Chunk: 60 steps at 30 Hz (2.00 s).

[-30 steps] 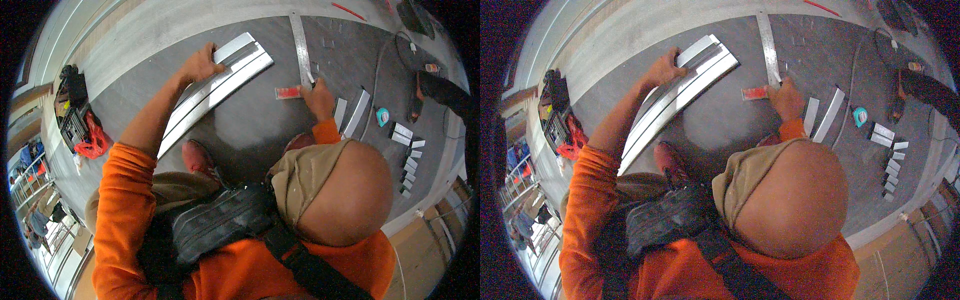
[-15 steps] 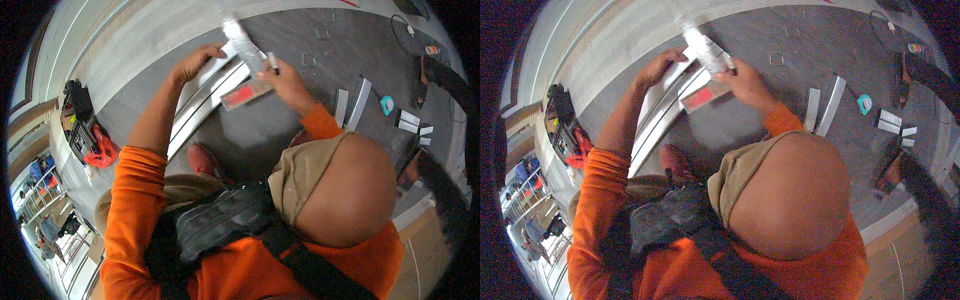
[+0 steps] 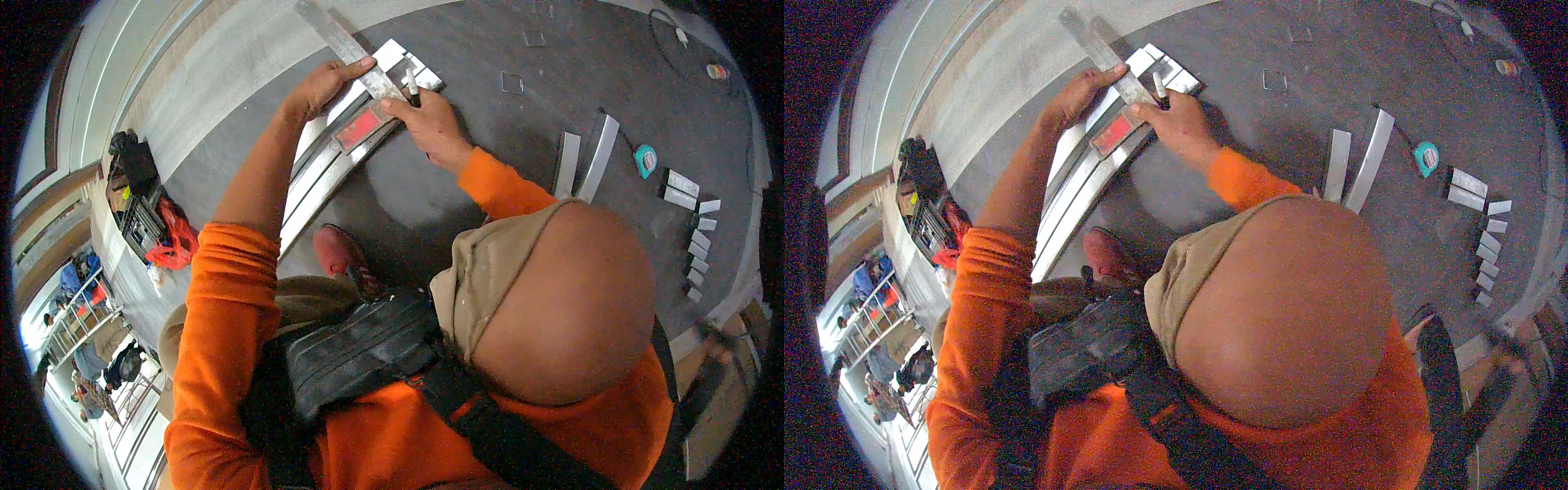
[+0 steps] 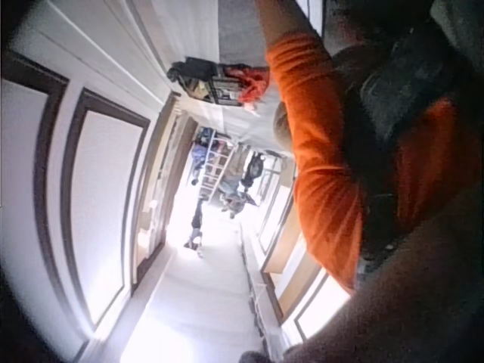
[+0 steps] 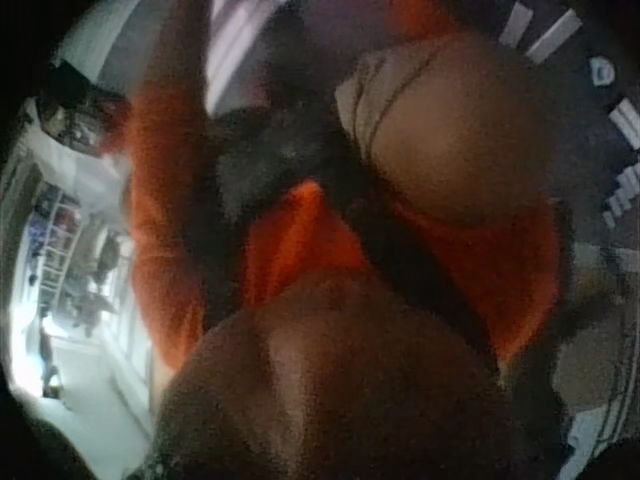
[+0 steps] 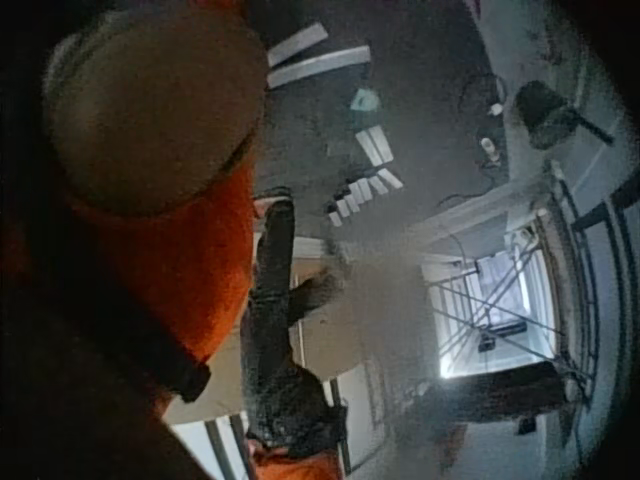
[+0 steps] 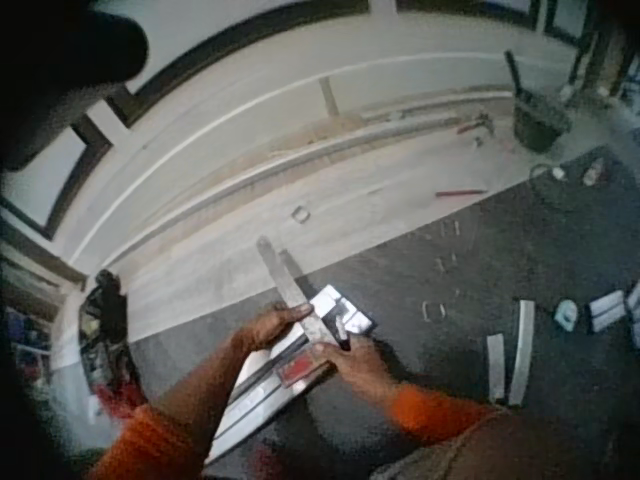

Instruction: The person uses a square and a marker to measure and mark metal rails on the floor, then uses an angle grinder to cut through the rails, creating sparks.

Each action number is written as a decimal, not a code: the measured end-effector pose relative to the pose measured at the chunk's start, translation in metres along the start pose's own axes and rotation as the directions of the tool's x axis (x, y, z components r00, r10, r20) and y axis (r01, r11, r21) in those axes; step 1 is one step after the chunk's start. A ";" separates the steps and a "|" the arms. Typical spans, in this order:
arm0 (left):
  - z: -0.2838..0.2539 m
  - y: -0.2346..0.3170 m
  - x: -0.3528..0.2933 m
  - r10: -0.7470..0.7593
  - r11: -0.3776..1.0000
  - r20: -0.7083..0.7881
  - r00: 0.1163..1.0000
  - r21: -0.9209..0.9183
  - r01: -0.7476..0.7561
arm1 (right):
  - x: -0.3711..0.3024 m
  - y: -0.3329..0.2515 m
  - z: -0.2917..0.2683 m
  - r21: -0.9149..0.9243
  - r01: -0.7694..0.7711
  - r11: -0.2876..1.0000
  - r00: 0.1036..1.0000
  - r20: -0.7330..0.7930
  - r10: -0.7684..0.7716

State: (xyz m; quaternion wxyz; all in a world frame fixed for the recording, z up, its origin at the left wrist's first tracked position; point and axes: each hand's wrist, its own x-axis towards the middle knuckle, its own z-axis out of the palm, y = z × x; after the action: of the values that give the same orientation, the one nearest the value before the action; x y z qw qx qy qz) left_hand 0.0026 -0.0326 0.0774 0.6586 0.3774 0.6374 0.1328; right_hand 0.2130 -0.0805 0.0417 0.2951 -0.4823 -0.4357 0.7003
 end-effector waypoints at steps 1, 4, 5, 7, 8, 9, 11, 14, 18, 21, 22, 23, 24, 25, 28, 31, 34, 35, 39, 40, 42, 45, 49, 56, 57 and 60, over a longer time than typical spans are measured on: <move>-0.002 -0.004 0.002 -0.014 1.000 0.022 1.000 -0.003 0.014 | 0.002 0.001 0.004 0.002 0.004 1.000 0.999 -0.043 -0.004; 0.005 -0.005 0.000 0.039 0.999 -0.006 0.999 -0.010 -0.039 | 0.005 -0.004 0.008 0.066 0.009 0.998 0.995 -0.102 -0.003; 0.006 -0.005 0.000 0.037 0.999 -0.019 0.999 0.007 -0.037 | 0.006 -0.006 0.008 0.098 0.011 0.995 0.994 -0.110 0.000; 0.008 -0.005 0.001 0.032 0.999 -0.046 0.998 0.041 -0.030 | 0.009 -0.008 0.009 0.109 -0.017 0.994 0.993 -0.118 0.030; 0.008 -0.004 0.001 0.020 0.996 -0.039 0.999 0.085 -0.016 | 0.010 -0.008 0.010 0.115 -0.031 0.993 0.991 -0.123 0.045; 0.006 -0.003 0.002 0.007 0.991 -0.032 0.999 0.130 -0.003 | 0.012 -0.005 0.010 0.095 -0.023 0.995 0.990 -0.139 0.036; 0.004 -0.004 0.003 0.008 0.985 -0.035 0.999 0.173 -0.002 | 0.016 0.004 0.013 0.057 -0.005 0.998 0.986 -0.166 0.015; 0.006 -0.004 0.003 0.048 0.985 -0.049 0.998 0.168 -0.039 | 0.016 0.003 0.015 0.057 0.016 0.998 0.982 -0.187 -0.005; 0.011 -0.003 0.002 0.064 0.987 -0.094 0.994 0.155 -0.049 | 0.015 0.003 0.014 0.167 0.038 0.985 0.984 -0.176 -0.008; 0.010 -0.003 0.004 0.052 0.988 -0.090 0.995 0.151 -0.038 | 0.014 0.001 0.013 0.204 0.061 0.977 0.988 -0.155 -0.029; 0.009 -0.003 0.005 0.044 0.988 -0.080 0.996 0.153 -0.032 | 0.015 0.001 0.014 0.213 0.068 0.975 0.987 -0.155 -0.035; 0.008 -0.004 0.006 0.056 0.987 -0.081 0.995 0.154 -0.043 | 0.015 0.001 0.014 0.222 0.075 0.972 0.987 -0.156 -0.041; 0.008 -0.005 0.006 0.069 0.987 -0.081 0.994 0.152 -0.056 | 0.016 0.000 0.013 0.172 0.066 0.983 0.987 -0.159 -0.039; 0.008 -0.007 0.007 0.081 0.986 -0.082 0.993 0.150 -0.068 | 0.016 -0.001 0.011 0.121 0.057 0.991 0.986 -0.162 -0.037; 0.011 -0.008 0.003 0.119 0.979 -0.109 0.987 0.180 -0.098 | 0.017 -0.014 -0.006 -0.066 -0.016 0.998 0.964 -0.265 -0.002; 0.017 0.008 -0.007 0.079 0.931 -0.147 0.986 0.365 -0.020 | 0.021 -0.030 -0.039 -0.057 0.126 0.990 0.895 -0.423 -0.139; 0.017 0.000 -0.004 0.117 0.944 -0.149 0.982 0.324 -0.064 | 0.009 -0.070 -0.063 -0.384 0.226 0.895 0.895 -0.280 -0.346; 0.017 0.000 -0.001 0.102 0.940 -0.143 0.984 0.339 -0.048 | 0.014 -0.068 -0.061 -0.336 0.256 0.906 0.876 -0.316 -0.365; 0.017 0.002 -0.001 0.116 0.941 -0.155 0.981 0.334 -0.058 | 0.031 -0.061 -0.055 -0.458 0.448 0.767 0.854 -0.034 -0.519; 0.018 0.002 -0.004 0.140 0.946 -0.164 0.976 0.313 -0.083 | 0.031 -0.060 -0.051 -0.459 0.448 0.767 0.864 0.001 -0.504; 0.018 0.007 -0.009 0.151 0.933 -0.161 0.975 0.349 -0.087 | 0.031 -0.061 -0.047 -0.475 0.468 0.745 0.860 0.048 -0.509; 0.016 0.009 -0.005 0.122 0.932 -0.130 0.984 0.355 -0.069 | 0.032 -0.060 -0.047 -0.521 0.547 0.655 0.801 0.097 -0.591; 0.015 0.006 -0.002 0.108 0.934 -0.115 0.987 0.353 -0.060 | 0.027 -0.055 -0.054 -0.499 0.592 0.633 0.770 0.118 -0.627; 0.013 0.007 -0.006 0.075 0.955 -0.127 0.989 0.295 -0.034 | -0.010 -0.063 -0.070 -0.552 0.168 0.817 0.939 -0.164 -0.303; 0.017 0.011 -0.003 0.081 0.955 -0.122 0.989 0.293 -0.042 | -0.008 -0.051 -0.072 -0.530 0.136 0.837 0.957 -0.150 -0.250; 0.014 0.000 -0.005 0.167 0.956 -0.147 0.975 0.267 -0.124 | 0.001 -0.005 -0.041 -0.317 0.076 0.945 0.995 -0.033 -0.091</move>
State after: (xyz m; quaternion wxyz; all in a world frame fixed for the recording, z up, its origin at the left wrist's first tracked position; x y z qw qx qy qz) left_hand 0.0152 -0.0407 0.0792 0.5367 0.4927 0.6727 0.1290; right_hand 0.2510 -0.0634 0.0394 0.2539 -0.5206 -0.5549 0.5972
